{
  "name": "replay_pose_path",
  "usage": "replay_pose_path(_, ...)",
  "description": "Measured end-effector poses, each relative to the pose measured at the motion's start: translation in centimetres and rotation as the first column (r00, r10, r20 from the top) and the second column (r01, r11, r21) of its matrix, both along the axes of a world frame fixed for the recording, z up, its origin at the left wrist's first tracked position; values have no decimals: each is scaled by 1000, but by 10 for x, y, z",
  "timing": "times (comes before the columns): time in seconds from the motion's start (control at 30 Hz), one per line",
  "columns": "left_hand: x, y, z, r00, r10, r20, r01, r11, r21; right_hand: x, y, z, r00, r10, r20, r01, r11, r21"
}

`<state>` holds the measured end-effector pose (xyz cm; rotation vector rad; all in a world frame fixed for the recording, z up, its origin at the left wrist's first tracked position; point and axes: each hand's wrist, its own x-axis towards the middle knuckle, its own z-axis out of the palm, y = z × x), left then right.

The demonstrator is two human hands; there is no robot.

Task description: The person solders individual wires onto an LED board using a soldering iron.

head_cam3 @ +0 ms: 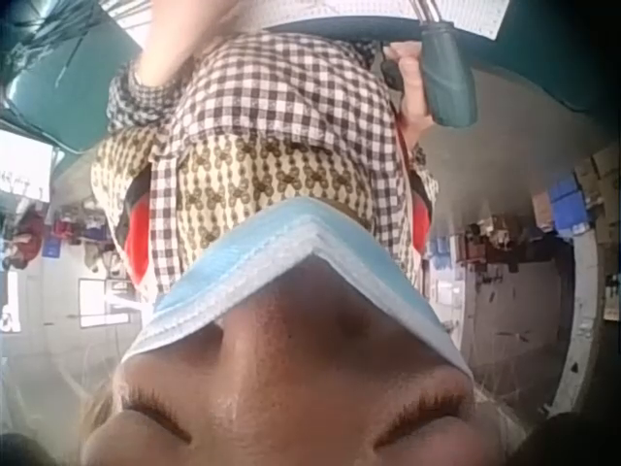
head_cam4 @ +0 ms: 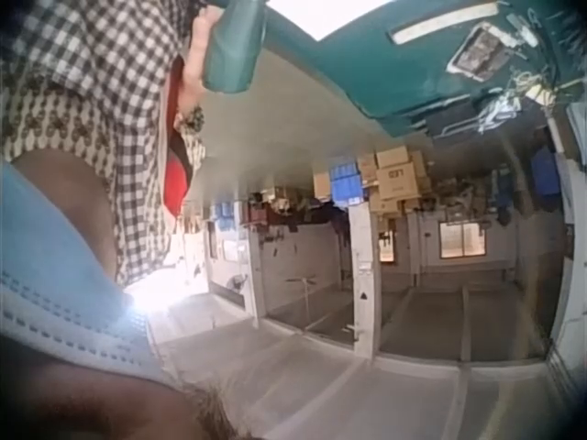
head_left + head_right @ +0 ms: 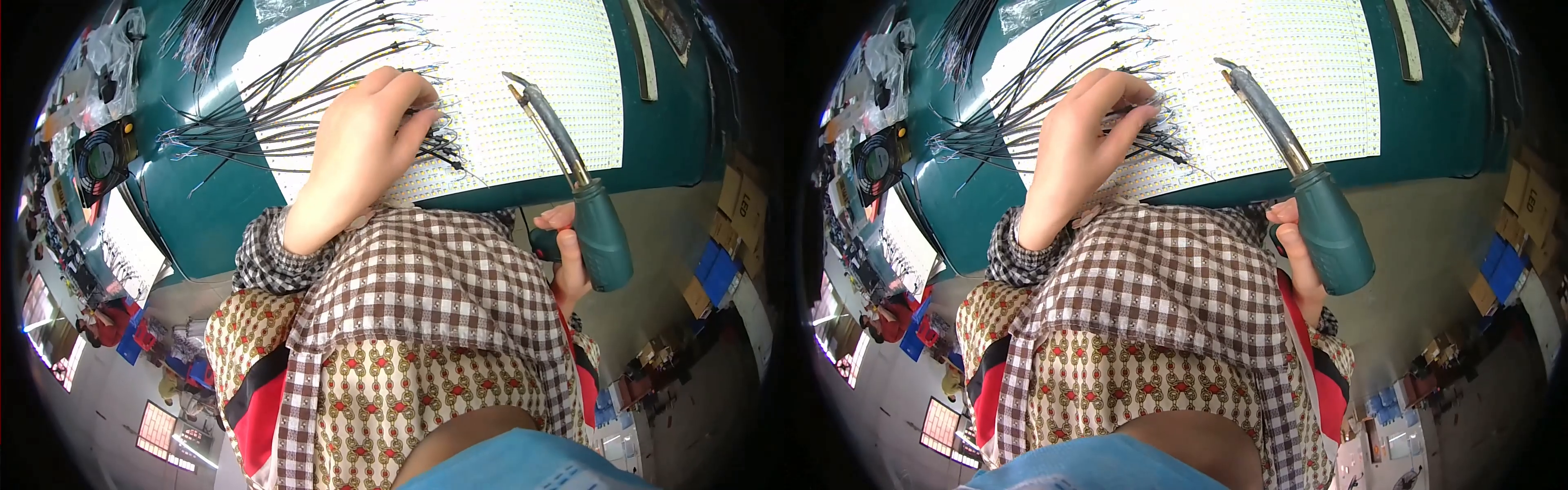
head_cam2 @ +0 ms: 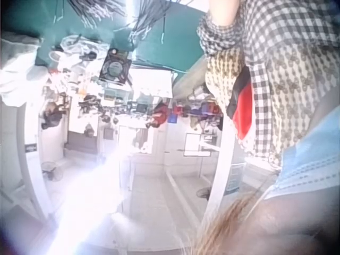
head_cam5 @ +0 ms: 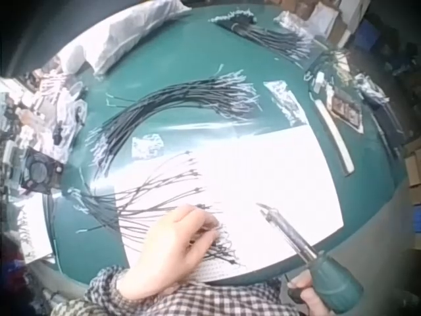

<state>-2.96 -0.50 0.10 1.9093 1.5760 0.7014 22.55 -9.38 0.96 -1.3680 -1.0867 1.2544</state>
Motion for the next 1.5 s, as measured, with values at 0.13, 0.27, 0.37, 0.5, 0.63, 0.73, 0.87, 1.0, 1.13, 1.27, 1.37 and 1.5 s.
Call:
replay_pose_path(0.13, 8, 1, -4, 999, -20, 39, 21, 1000, -6, 6, -2, 5, 999, 24, 31, -24, 1000, -19)
replay_pose_path(0.27, 18, -6, -10, 949, 143, 282, -121, 988, -95, 9, -4, 3, 998, 60, 30, -60, 998, 19)
replay_pose_path(0.37, 20, -5, -11, 936, 161, 312, -124, 983, -135, 10, -5, 6, 997, 68, 32, -68, 998, 5)
replay_pose_path(0.5, 20, -1, -2, 965, 177, 195, -132, 965, -226, 12, -5, 12, 995, 97, 31, -95, 993, -71)
replay_pose_path(0.63, 26, -3, -2, 988, 148, 41, -140, 979, -147, 16, -10, 17, 989, 149, 22, -145, 981, -125)
replay_pose_path(0.73, 28, -2, -6, 988, 154, 11, -152, 982, -110, 19, -8, 18, 981, 193, -6, -189, 951, -244)
replay_pose_path(0.87, 30, -4, -5, 984, 160, 75, -152, 983, -107, 18, -12, 25, 964, 262, 54, -244, 945, -217)
replay_pose_path(1.0, 32, -6, -11, 989, 134, 67, -132, 991, -37, 16, -13, 28, 952, 301, 56, -280, 930, -240)
replay_pose_path(1.13, 32, -2, -14, 996, 69, -52, -64, 994, 94, 21, -9, 26, 930, 363, 54, -343, 913, -222)
replay_pose_path(1.27, 29, -2, -17, 999, 17, 35, -21, 994, 108, 17, -13, 27, 949, 310, 53, -292, 931, -220)
replay_pose_path(1.37, 29, -4, -17, 1000, 4, -15, -2, 993, 119, 16, -16, 28, 957, 286, 46, -269, 936, -229)
replay_pose_path(1.5, 32, -2, -15, 999, 19, -31, -17, 997, 71, 21, -15, 29, 947, 321, 30, -305, 920, -247)
